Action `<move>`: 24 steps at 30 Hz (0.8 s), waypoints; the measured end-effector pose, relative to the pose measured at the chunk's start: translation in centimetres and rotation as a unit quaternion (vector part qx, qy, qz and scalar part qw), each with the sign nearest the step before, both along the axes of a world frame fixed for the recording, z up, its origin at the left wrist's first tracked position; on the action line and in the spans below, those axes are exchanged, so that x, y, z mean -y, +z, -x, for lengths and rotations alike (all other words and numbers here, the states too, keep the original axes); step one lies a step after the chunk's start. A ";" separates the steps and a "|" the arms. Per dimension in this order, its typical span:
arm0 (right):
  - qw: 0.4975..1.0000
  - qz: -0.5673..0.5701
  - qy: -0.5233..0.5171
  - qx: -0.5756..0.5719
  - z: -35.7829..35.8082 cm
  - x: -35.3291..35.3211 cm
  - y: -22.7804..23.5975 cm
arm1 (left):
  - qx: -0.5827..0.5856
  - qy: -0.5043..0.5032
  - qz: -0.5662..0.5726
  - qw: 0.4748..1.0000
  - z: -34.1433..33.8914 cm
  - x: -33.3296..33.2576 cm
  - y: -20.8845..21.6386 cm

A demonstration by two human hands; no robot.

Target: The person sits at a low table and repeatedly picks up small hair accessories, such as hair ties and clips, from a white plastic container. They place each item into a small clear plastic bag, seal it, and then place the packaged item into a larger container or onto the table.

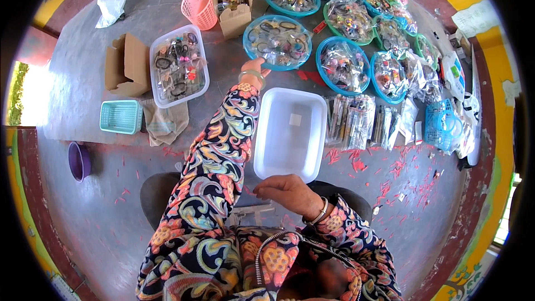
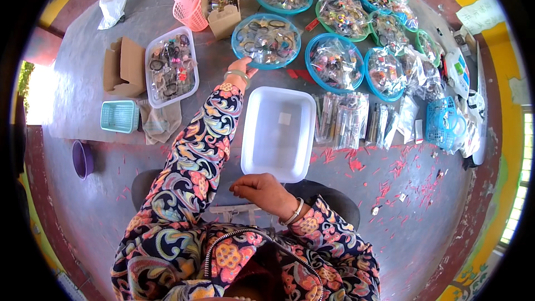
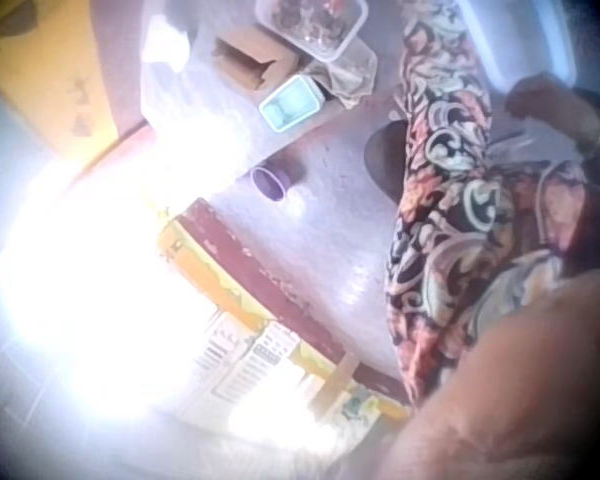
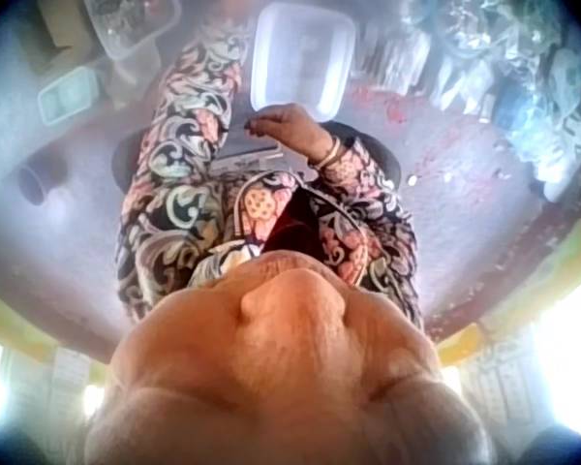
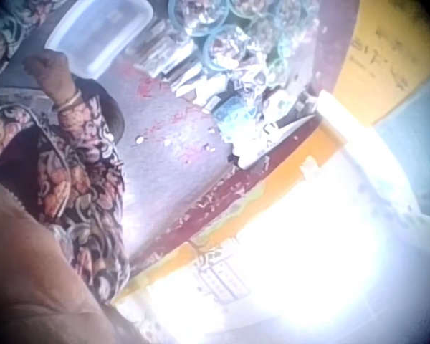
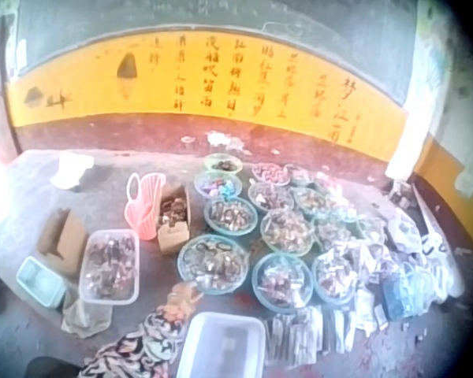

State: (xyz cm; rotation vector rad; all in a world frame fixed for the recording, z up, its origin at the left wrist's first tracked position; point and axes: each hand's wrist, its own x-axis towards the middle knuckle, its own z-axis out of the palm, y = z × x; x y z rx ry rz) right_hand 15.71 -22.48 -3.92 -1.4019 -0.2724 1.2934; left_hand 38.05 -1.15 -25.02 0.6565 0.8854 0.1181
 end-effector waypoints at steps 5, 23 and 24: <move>0.999 0.015 0.023 0.046 -0.1 0.0 0.6 | 0.020 -0.016 -0.008 1.000 3.4 -2.6 0.3; 0.662 0.291 0.531 0.441 4.0 8.0 -26.0 | 0.037 0.028 -0.070 0.996 26.3 -4.2 11.0; 0.706 0.328 0.464 0.423 3.1 8.3 -24.9 | 0.036 0.024 -0.074 0.996 27.8 -3.4 11.6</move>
